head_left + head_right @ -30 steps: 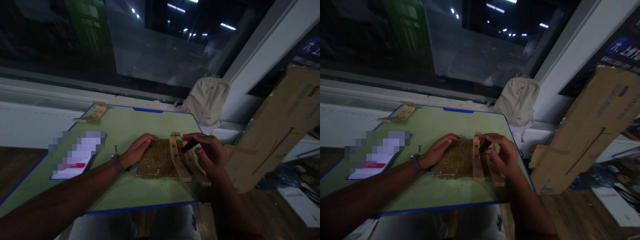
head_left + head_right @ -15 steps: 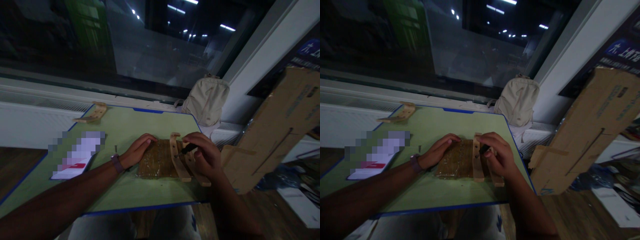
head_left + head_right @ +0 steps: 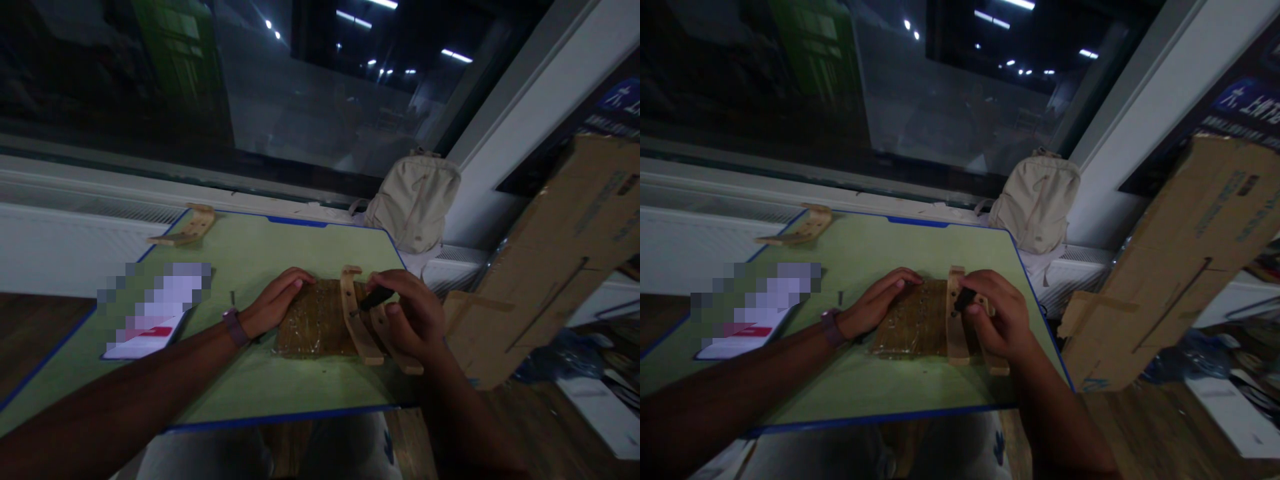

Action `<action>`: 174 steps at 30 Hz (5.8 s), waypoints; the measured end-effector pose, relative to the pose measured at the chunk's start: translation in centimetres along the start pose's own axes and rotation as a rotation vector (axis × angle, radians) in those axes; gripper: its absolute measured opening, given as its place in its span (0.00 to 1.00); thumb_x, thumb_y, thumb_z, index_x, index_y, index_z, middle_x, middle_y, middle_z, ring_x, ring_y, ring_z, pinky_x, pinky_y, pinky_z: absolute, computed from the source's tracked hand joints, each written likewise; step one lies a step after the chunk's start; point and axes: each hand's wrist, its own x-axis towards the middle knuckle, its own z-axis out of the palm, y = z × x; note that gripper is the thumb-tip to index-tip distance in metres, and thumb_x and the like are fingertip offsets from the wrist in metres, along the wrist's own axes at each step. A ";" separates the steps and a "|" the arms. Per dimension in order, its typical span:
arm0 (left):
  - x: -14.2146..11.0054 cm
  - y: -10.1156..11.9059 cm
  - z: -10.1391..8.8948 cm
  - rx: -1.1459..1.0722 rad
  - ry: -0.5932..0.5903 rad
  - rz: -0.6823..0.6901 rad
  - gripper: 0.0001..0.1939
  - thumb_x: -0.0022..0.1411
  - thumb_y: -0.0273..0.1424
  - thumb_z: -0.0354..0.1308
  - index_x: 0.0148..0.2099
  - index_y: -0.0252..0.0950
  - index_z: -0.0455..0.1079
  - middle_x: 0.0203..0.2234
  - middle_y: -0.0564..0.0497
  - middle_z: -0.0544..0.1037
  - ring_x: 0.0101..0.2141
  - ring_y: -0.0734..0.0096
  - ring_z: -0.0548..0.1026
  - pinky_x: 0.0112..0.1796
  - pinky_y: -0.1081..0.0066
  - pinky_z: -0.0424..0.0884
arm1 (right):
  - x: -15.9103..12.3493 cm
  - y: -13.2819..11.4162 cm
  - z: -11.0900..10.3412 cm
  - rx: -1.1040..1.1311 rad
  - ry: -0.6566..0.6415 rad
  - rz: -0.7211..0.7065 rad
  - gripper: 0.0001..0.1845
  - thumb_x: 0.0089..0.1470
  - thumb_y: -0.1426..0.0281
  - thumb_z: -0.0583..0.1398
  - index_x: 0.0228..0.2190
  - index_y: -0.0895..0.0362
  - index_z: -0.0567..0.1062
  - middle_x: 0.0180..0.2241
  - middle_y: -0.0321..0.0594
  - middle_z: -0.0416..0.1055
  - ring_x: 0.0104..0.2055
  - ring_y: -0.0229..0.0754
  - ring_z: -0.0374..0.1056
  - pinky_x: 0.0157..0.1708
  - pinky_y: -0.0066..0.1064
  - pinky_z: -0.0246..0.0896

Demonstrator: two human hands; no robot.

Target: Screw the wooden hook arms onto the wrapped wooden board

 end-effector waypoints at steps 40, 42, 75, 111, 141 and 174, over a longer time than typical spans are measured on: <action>-0.1 0.0 0.0 -0.008 0.005 0.007 0.18 0.72 0.40 0.42 0.47 0.36 0.70 0.43 0.47 0.72 0.48 0.65 0.70 0.52 0.63 0.63 | 0.1 0.9 -0.6 -0.042 0.052 -0.001 0.20 0.52 0.73 0.65 0.47 0.50 0.75 0.33 0.40 0.75 0.34 0.43 0.71 0.32 0.37 0.67; 0.0 -0.1 0.0 -0.008 0.000 0.001 0.18 0.72 0.41 0.42 0.47 0.37 0.70 0.44 0.47 0.72 0.48 0.65 0.70 0.52 0.62 0.63 | 0.4 0.3 -0.6 0.015 -0.024 0.033 0.21 0.58 0.72 0.60 0.53 0.50 0.72 0.39 0.43 0.76 0.40 0.44 0.72 0.37 0.39 0.69; 0.0 0.2 0.0 -0.005 0.002 -0.007 0.19 0.72 0.43 0.43 0.46 0.38 0.70 0.43 0.47 0.72 0.47 0.63 0.70 0.52 0.61 0.63 | -0.7 0.7 0.1 -0.044 0.096 0.101 0.26 0.54 0.78 0.61 0.53 0.47 0.71 0.42 0.41 0.76 0.43 0.44 0.73 0.41 0.39 0.70; 0.0 -0.1 0.0 -0.007 0.006 0.001 0.18 0.72 0.42 0.42 0.47 0.38 0.70 0.43 0.47 0.72 0.48 0.64 0.70 0.52 0.60 0.63 | -0.2 0.8 -0.3 -0.024 0.125 0.091 0.29 0.51 0.77 0.66 0.53 0.44 0.73 0.32 0.36 0.74 0.33 0.39 0.71 0.33 0.33 0.67; 0.0 -0.1 0.0 -0.003 -0.008 0.009 0.19 0.72 0.41 0.42 0.47 0.37 0.69 0.43 0.47 0.72 0.48 0.64 0.70 0.52 0.61 0.62 | 0.1 0.6 -0.3 -0.036 0.076 -0.031 0.21 0.52 0.71 0.66 0.49 0.50 0.73 0.37 0.43 0.73 0.39 0.44 0.70 0.35 0.38 0.68; 0.0 0.3 0.0 -0.005 0.001 -0.009 0.20 0.71 0.44 0.43 0.46 0.37 0.70 0.43 0.46 0.72 0.47 0.63 0.70 0.52 0.60 0.63 | 0.7 0.0 -0.4 0.260 0.049 0.190 0.11 0.51 0.72 0.67 0.39 0.53 0.77 0.36 0.40 0.73 0.40 0.41 0.71 0.38 0.35 0.69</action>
